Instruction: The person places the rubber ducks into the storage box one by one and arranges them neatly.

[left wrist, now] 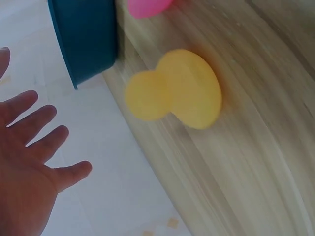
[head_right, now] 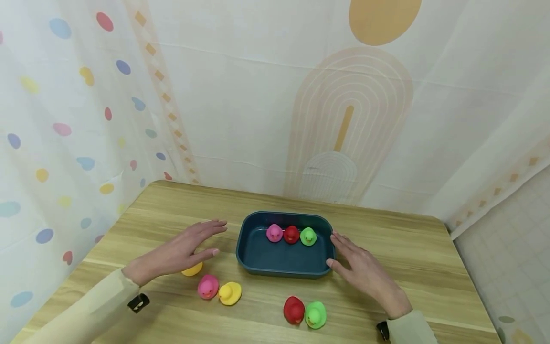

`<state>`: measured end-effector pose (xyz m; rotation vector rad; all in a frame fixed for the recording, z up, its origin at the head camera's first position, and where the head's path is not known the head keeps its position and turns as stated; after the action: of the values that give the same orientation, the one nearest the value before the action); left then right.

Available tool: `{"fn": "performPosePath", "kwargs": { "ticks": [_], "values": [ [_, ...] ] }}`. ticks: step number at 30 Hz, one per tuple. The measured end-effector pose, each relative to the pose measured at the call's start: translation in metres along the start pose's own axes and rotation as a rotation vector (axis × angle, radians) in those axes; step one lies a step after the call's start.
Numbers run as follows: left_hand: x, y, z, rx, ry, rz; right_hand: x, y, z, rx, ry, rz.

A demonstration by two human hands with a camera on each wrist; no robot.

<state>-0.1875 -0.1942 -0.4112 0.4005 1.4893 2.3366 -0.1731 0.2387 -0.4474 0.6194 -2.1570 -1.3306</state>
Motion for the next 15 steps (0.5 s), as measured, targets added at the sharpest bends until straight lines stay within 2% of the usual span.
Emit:
{"fn": "performPosePath", "kwargs": {
  "ticks": [6,15],
  "values": [
    [-0.007,0.003,-0.013,-0.005,0.061,-0.036,0.000,0.001,-0.001,0.001,0.002,0.003],
    [-0.016,0.001,-0.029,0.002,0.084,-0.064,0.000,0.001,-0.001,0.006,-0.001,0.002]
  ]
}}
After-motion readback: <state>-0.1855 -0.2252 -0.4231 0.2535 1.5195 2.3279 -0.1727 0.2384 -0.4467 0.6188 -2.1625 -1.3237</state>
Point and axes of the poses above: each hand's wrist, its own x-axis towards the middle knuckle, its own y-axis out of the back of the hand, z = x × y, the point moved 3 cm from there along x, towards the middle knuckle, and after that the axes turned 14 degrees about y, right-handed, at the moved point
